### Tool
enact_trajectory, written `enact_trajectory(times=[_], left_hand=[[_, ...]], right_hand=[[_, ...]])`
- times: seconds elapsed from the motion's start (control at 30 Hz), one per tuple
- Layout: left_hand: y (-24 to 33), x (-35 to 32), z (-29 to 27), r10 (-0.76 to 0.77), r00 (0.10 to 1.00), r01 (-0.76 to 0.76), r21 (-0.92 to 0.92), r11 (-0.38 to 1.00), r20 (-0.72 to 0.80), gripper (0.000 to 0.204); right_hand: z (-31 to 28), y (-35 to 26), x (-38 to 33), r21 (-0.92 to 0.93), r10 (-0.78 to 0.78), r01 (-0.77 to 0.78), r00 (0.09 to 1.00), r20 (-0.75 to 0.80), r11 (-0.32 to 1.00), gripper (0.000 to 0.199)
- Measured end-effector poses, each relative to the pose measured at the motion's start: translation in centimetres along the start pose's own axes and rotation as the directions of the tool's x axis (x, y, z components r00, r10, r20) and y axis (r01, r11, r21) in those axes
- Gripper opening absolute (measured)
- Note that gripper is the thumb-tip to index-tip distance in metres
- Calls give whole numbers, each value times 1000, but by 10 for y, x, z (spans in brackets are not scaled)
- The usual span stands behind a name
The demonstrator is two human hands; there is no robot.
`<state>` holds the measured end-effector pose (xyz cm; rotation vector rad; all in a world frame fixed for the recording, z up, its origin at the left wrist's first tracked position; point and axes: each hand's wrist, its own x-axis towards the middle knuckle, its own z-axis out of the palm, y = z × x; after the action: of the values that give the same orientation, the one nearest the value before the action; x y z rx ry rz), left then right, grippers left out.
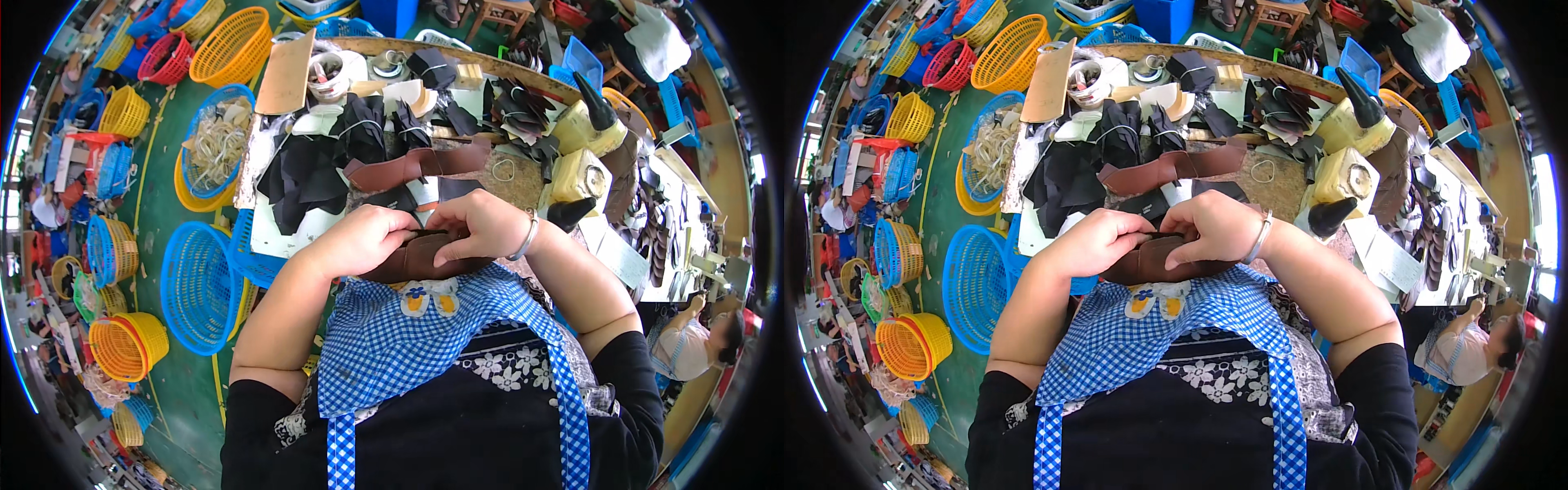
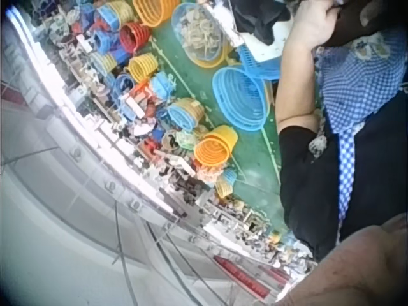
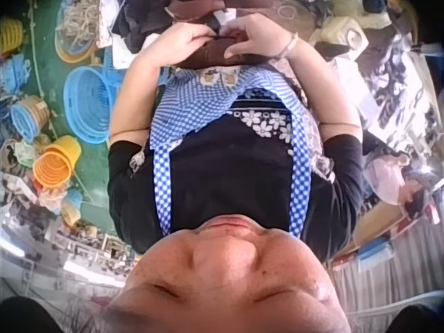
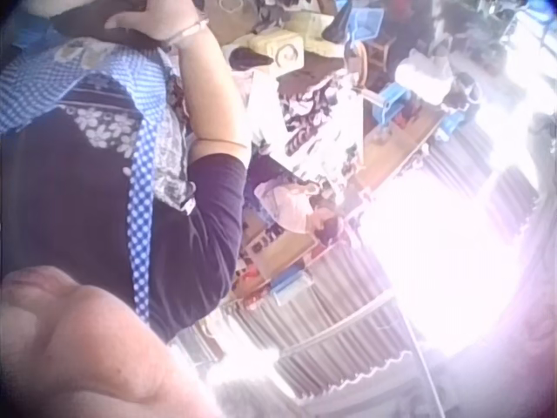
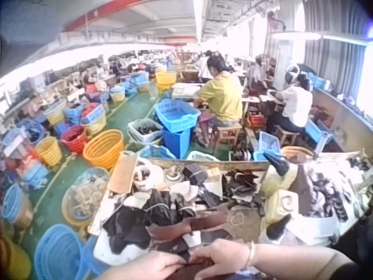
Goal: The person arranges brown shoe pieces at a workbench. Then, the person repeatedly attaches black patches onto the brown shoe parts.
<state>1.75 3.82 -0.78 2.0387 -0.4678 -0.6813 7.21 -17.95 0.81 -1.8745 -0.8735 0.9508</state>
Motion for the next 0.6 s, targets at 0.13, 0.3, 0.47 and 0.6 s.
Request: enact_trajectory(times=[0.13, 0.3, 0.47, 0.6], left_hand=[[20, -8, 5, -2, 986, 15, 76, 997, -167, 29], [19, -12, 19, -4, 957, 31, 87, 996, -289, 44], [20, -14, 21, -44, 947, 43, -11, 999, -320, 42], [21, -14, 20, -47, 949, 51, 3, 999, -310, 40]], right_hand=[[-2, -4, -3, -193, 31, -38, 999, -38, 980, 44], [2, -5, -7, -188, 54, -71, 994, -95, 980, 41], [2, -4, -8, -212, 82, -101, 992, -97, 972, 39], [2, -3, -9, -179, 88, -103, 992, -89, 979, 39]])
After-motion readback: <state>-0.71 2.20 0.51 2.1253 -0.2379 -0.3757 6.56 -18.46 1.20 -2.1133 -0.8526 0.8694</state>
